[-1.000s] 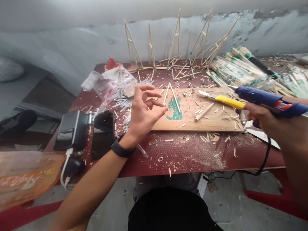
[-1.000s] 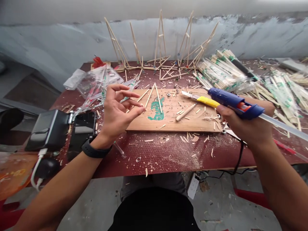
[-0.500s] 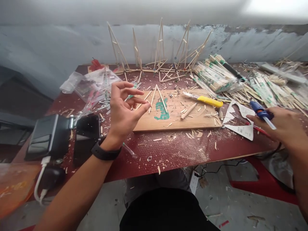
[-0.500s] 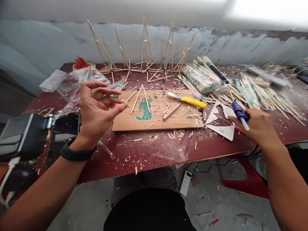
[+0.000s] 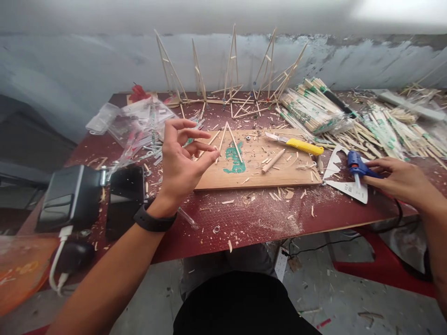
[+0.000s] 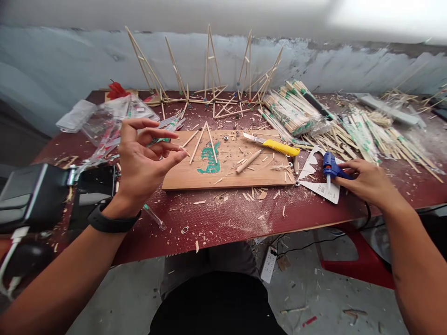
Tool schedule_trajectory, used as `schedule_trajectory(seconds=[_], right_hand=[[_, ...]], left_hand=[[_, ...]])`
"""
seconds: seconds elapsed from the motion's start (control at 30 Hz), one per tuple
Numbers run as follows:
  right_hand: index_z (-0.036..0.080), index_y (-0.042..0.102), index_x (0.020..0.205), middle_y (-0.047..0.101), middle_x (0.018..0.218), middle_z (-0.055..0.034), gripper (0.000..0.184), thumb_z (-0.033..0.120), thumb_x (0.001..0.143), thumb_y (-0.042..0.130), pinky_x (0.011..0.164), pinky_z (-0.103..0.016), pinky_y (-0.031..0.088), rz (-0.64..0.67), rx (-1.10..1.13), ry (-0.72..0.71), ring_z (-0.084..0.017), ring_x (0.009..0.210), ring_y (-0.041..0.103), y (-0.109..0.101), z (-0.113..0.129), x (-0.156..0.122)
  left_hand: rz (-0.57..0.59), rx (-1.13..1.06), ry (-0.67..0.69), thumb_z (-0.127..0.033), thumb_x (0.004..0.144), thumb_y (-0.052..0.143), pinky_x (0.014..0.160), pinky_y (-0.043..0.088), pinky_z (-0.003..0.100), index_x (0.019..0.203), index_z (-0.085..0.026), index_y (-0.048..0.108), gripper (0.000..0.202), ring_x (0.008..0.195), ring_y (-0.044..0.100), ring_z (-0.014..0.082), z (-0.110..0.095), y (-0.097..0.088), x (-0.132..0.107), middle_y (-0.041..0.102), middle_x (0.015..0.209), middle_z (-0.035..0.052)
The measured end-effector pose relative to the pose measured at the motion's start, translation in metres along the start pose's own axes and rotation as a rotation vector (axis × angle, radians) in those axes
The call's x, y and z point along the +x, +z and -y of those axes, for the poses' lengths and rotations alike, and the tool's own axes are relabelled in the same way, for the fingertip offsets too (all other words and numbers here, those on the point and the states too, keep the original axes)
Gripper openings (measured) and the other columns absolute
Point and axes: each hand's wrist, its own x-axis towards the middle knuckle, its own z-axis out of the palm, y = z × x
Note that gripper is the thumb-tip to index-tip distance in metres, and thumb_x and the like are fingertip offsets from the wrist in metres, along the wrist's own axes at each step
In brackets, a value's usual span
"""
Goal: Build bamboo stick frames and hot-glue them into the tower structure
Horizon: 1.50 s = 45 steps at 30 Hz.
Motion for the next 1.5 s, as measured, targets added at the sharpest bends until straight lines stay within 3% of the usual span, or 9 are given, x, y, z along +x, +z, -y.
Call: schedule_trajectory(seconds=[0.1, 0.23, 0.3, 0.4, 0.6, 0.73, 0.9, 1.23, 1.5], right_hand=[[0.024, 0.074, 0.069, 0.074, 0.075, -0.0101, 0.03, 0.044, 0.069, 0.096, 0.064, -0.038, 0.053, 0.093, 0.158, 0.166, -0.024, 0.065, 0.069, -0.006, 0.009, -0.001], [0.024, 0.075, 0.07, 0.072, 0.069, -0.0091, 0.043, 0.053, 0.057, 0.104, 0.064, -0.04, 0.053, 0.141, 0.27, 0.197, -0.024, 0.063, 0.068, -0.019, 0.022, 0.0], [0.024, 0.074, 0.07, 0.072, 0.071, -0.0089, 0.039, 0.048, 0.061, 0.103, 0.063, -0.04, 0.053, 0.136, 0.252, 0.282, -0.023, 0.062, 0.067, -0.03, 0.034, 0.001], [0.025, 0.069, 0.069, 0.072, 0.074, -0.0089, 0.028, 0.039, 0.077, 0.091, 0.063, -0.039, 0.05, -0.029, 0.174, 0.335, -0.021, 0.063, 0.064, -0.044, 0.058, 0.004], [0.023, 0.075, 0.08, 0.075, 0.078, -0.0082, 0.016, 0.038, 0.085, 0.075, 0.065, -0.037, 0.049, -0.199, 0.46, -0.42, -0.018, 0.066, 0.063, -0.036, 0.136, 0.012], [0.024, 0.077, 0.08, 0.07, 0.073, -0.0021, 0.015, 0.032, 0.091, 0.078, 0.06, -0.033, 0.045, 0.003, 0.702, -0.706, -0.015, 0.064, 0.058, -0.012, 0.209, 0.018], [0.02, 0.082, 0.085, 0.07, 0.074, -0.0028, 0.021, 0.036, 0.098, 0.079, 0.059, -0.032, 0.04, 0.281, 0.878, -0.843, -0.012, 0.066, 0.055, 0.017, 0.268, 0.023], [0.023, 0.086, 0.087, 0.072, 0.074, -0.0042, 0.031, 0.053, 0.092, 0.085, 0.056, -0.033, 0.036, 0.448, 1.036, -0.701, -0.014, 0.065, 0.055, 0.041, 0.274, 0.026], [0.02, 0.081, 0.085, 0.064, 0.069, -0.0001, 0.031, 0.049, 0.096, 0.082, 0.057, -0.033, 0.034, 0.47, 1.085, -0.784, -0.011, 0.063, 0.049, 0.042, 0.272, 0.024]], left_hand=[[-0.007, 0.0, 0.004, -0.018, 0.081, 0.089, 0.07, 0.068, 0.028, 0.121, -0.032, 0.048, 0.059, 0.082, 0.08, 0.0143, 0.0, 0.0, 0.0, 0.073, 0.111, -0.0009], [-0.013, -0.014, -0.01, -0.016, 0.081, 0.087, 0.071, 0.068, 0.026, 0.12, -0.03, 0.047, 0.058, 0.081, 0.08, 0.013, -0.001, 0.001, -0.001, 0.073, 0.111, -0.0005], [-0.021, -0.03, -0.023, -0.014, 0.079, 0.087, 0.07, 0.067, 0.025, 0.119, -0.03, 0.047, 0.059, 0.081, 0.079, 0.0128, -0.003, 0.003, -0.001, 0.073, 0.11, -0.0008], [-0.009, -0.066, -0.052, -0.014, 0.077, 0.088, 0.069, 0.067, 0.025, 0.12, -0.03, 0.046, 0.061, 0.079, 0.079, 0.0126, -0.002, 0.005, -0.002, 0.073, 0.11, -0.0013], [0.081, -0.155, -0.113, -0.02, 0.079, 0.089, 0.071, 0.068, 0.024, 0.123, -0.03, 0.044, 0.063, 0.078, 0.079, 0.0111, 0.001, 0.005, -0.002, 0.072, 0.113, -0.0014], [0.137, -0.213, -0.189, -0.024, 0.076, 0.095, 0.071, 0.066, 0.023, 0.124, -0.029, 0.046, 0.069, 0.077, 0.08, 0.0112, -0.007, 0.002, -0.001, 0.072, 0.111, -0.0015], [0.183, -0.242, -0.309, -0.04, 0.073, 0.1, 0.075, 0.067, 0.026, 0.125, -0.03, 0.047, 0.075, 0.079, 0.081, 0.0126, -0.022, 0.001, 0.0, 0.073, 0.116, 0.0001], [0.22, -0.26, -0.349, -0.045, 0.07, 0.102, 0.071, 0.064, 0.025, 0.122, -0.029, 0.048, 0.076, 0.075, 0.079, 0.0111, -0.025, 0.002, 0.0, 0.073, 0.116, 0.0001], [0.209, -0.19, -0.401, -0.038, 0.067, 0.103, 0.06, 0.054, 0.021, 0.119, -0.028, 0.05, 0.075, 0.066, 0.073, 0.0076, -0.029, 0.005, 0.002, 0.073, 0.108, -0.0016]])
